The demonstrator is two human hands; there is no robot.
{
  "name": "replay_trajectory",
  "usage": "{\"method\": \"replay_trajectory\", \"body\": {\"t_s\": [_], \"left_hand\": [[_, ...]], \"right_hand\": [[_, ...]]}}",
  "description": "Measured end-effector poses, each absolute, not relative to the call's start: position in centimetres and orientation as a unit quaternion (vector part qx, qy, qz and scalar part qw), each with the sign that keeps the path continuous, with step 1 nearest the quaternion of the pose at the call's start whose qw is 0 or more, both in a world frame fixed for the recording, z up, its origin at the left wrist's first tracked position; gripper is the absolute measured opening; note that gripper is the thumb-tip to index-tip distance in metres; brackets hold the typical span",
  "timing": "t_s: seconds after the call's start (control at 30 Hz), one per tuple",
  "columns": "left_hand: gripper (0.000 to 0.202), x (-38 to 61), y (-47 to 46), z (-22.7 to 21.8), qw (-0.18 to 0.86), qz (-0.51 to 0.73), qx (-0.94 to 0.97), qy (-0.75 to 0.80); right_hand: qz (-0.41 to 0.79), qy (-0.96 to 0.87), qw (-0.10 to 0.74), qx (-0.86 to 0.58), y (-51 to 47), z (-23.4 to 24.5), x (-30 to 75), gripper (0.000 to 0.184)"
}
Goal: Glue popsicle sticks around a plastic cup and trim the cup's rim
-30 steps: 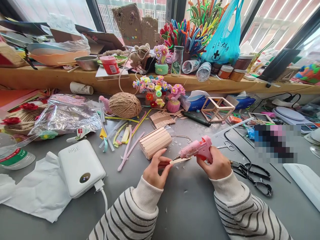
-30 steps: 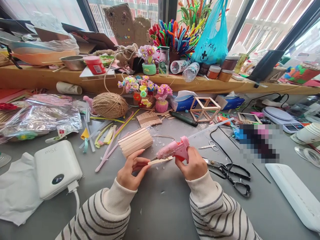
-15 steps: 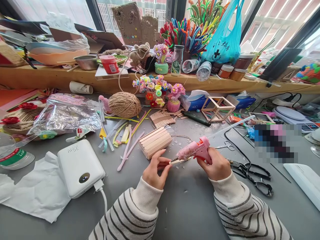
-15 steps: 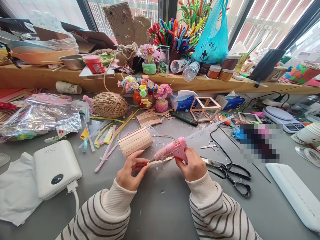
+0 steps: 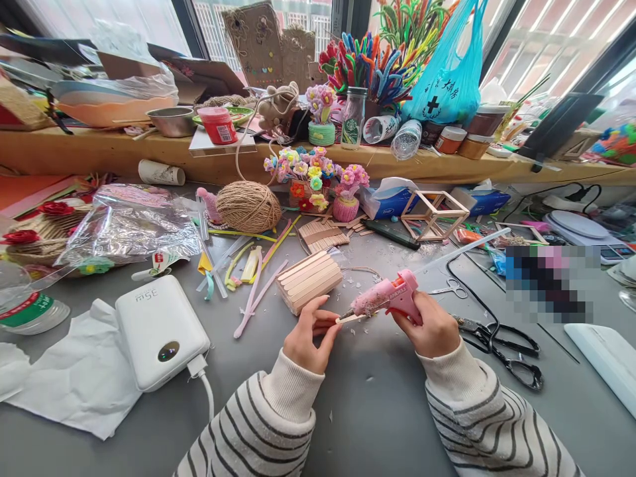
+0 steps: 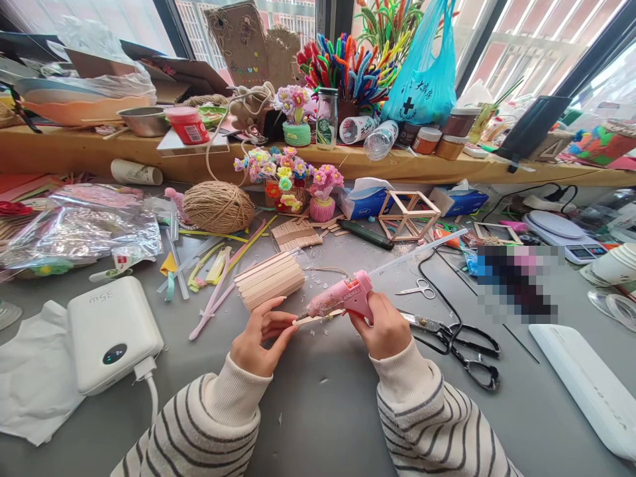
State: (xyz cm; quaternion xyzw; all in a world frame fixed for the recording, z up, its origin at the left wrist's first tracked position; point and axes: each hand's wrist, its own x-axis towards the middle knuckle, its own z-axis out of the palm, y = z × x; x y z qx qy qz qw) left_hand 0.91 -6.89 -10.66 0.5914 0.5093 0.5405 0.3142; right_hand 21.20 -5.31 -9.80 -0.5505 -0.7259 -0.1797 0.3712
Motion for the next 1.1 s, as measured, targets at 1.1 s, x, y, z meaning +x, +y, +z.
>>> {"method": "replay_trajectory", "body": {"t_s": [1.1], "left_hand": [[0.034,0.9,-6.89,-10.43,0.307,0.528,0.6,0.517]], "right_hand": [[-0.167,-0.726,0.371,-0.555,-5.53,-9.43,20.94,0.027]]}}
